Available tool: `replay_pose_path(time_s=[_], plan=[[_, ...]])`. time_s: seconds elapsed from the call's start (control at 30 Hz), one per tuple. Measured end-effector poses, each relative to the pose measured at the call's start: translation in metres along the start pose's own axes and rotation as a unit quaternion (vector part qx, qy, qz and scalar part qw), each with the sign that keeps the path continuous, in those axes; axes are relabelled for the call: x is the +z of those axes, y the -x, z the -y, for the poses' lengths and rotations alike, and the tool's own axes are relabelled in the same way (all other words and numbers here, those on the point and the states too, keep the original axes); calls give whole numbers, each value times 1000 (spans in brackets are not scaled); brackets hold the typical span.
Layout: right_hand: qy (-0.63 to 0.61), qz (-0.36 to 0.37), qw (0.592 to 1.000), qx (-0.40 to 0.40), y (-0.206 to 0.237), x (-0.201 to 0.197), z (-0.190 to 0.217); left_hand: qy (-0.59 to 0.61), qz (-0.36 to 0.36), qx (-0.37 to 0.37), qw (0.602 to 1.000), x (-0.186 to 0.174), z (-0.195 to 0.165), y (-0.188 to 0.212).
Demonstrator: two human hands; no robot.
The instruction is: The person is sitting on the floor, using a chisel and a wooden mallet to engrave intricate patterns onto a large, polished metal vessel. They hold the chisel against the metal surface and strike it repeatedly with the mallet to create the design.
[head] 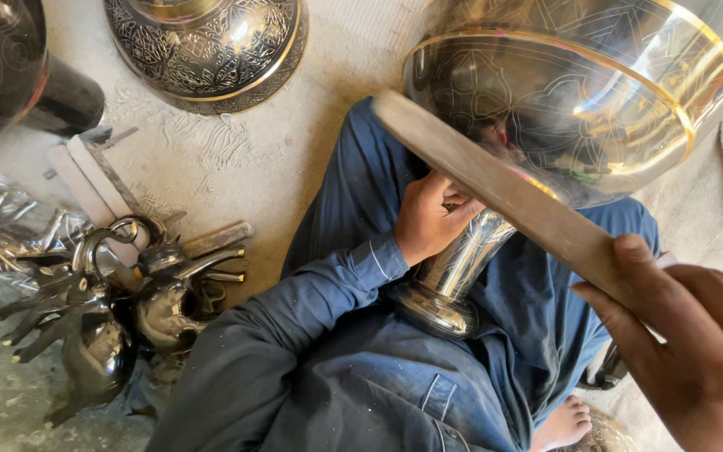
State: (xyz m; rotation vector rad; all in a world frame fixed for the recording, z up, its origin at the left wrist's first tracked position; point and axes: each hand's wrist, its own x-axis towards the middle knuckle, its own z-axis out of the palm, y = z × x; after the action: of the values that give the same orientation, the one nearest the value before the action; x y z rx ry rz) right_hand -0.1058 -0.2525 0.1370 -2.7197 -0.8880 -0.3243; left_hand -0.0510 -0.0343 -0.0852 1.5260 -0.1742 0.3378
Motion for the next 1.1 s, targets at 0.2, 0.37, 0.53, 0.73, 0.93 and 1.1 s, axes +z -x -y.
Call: replay_pose_path(time_s=[0.2, 0.37, 0.53, 0.73, 0.93, 1.1], plan=[[-87, -35, 994, 55, 35, 28, -48, -11, 55, 16, 998, -2, -15, -13], [-176, -31, 963, 203, 79, 57, -91, -45, 109, 22, 993, -7, -33, -28], [-130, -29, 954, 268, 121, 75, -122, -65, 137, 79, 985, 1, -44, -46], [-137, -137, 939, 284, 139, 93, -90, -158, 271, 101, 944, 5, -53, -67], [-280, -304, 851, 324, 127, 123, -34, -148, 386, 135, 901, 9, -55, -86], [-406, -407, 746, 337, 132, 153, -15, -190, 472, 149, 848, 13, -58, -99]])
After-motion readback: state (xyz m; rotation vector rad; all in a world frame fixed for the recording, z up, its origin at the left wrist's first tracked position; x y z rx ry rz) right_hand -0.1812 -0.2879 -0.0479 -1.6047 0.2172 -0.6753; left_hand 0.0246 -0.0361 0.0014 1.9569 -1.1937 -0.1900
